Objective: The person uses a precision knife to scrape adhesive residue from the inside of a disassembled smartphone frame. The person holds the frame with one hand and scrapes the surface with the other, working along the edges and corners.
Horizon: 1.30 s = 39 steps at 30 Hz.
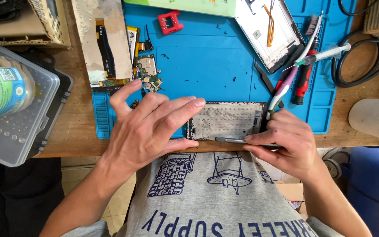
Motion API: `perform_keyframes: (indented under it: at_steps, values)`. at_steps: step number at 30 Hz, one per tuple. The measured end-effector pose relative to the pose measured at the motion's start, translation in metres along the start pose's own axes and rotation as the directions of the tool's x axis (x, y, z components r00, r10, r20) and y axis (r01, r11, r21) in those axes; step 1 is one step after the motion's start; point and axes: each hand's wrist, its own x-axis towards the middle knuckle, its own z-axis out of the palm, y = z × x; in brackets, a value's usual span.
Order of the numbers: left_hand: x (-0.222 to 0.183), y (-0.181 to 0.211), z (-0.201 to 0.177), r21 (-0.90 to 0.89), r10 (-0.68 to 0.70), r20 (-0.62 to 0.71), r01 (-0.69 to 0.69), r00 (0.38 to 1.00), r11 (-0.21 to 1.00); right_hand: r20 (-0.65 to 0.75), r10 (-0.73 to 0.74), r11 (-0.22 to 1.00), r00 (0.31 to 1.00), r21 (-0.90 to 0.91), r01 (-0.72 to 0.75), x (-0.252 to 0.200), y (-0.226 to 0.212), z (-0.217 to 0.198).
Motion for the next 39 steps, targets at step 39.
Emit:
perform_keyframes:
  at_steps: [39]
  values:
    - [0.015,0.004,-0.012,-0.192,-0.087,-0.051,0.076,0.995,0.978,-0.134,0.070,0.995,0.988,-0.059,-0.078,-0.014,0.006,0.019]
